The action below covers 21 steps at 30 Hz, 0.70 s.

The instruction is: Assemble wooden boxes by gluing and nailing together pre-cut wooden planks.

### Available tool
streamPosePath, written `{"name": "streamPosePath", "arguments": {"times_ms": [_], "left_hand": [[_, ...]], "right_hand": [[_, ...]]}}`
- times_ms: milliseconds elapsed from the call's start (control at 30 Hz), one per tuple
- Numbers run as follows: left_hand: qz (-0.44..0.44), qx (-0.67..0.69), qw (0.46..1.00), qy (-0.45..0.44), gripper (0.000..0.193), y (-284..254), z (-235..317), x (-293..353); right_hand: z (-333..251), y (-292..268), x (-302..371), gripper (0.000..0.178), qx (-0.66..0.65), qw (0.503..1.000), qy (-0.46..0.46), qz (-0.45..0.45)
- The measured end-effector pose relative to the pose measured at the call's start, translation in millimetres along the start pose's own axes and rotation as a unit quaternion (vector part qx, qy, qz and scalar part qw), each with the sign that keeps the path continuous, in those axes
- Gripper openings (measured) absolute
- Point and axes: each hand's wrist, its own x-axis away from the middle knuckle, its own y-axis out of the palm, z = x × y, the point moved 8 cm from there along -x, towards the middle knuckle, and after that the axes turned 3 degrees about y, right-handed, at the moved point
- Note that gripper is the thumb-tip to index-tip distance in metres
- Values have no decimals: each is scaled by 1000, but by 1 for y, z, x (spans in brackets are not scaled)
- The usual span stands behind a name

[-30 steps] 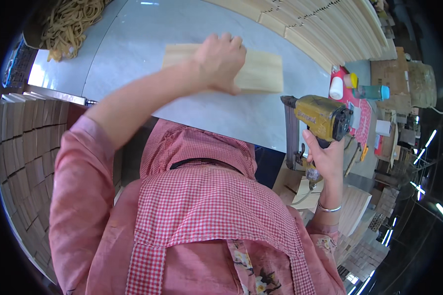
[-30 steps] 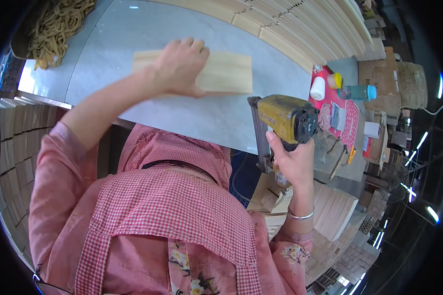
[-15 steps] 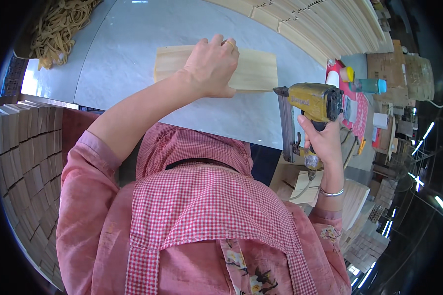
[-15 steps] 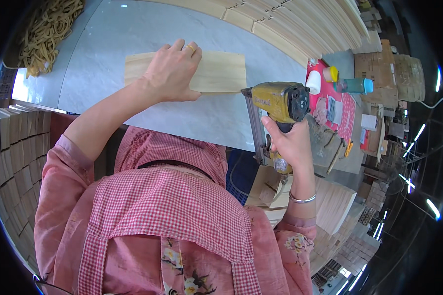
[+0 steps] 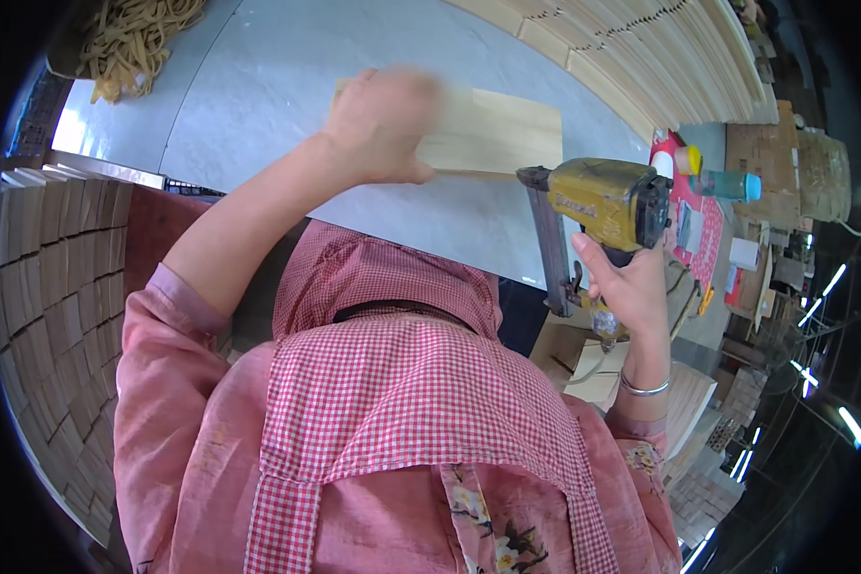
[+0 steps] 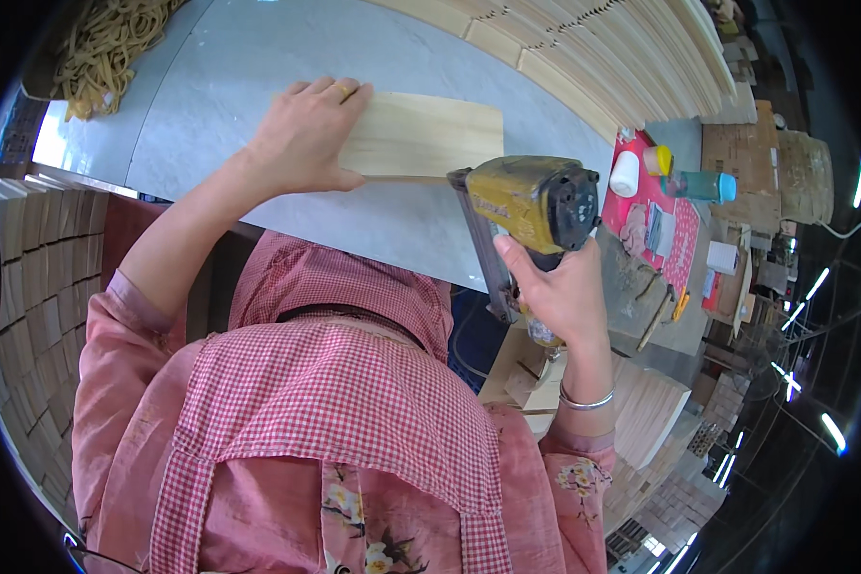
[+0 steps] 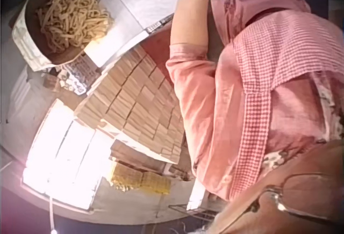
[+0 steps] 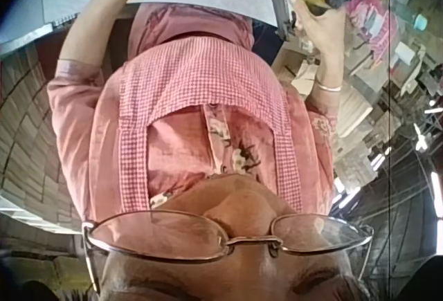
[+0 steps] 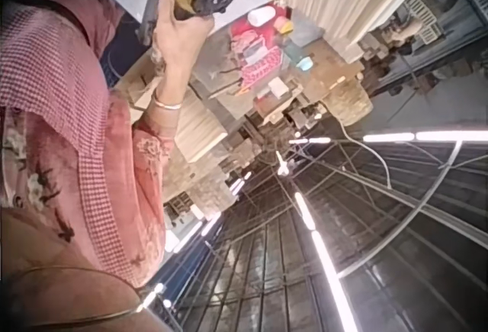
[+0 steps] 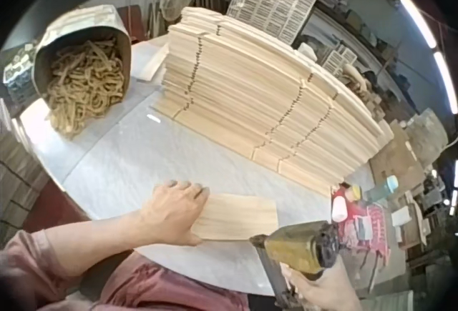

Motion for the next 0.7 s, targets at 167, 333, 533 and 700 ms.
{"name": "streamPosePath", "arguments": {"times_ms": [167,333,533,700], "left_hand": [[-93,25,993,-61,79,9,5,-5],[-83,33,994,-61,78,10,5,-4],[-88,36,994,-58,81,11,4,-5],[-89,41,994,-55,89,11,2,-2]], "right_hand": [[-13,18,-3,23,-13,998,-59,-20],[-14,25,-6,22,-16,999,-25,-36],[-11,28,-2,21,6,997,67,-47],[-18,30,0,20,37,999,31,-25]]}}
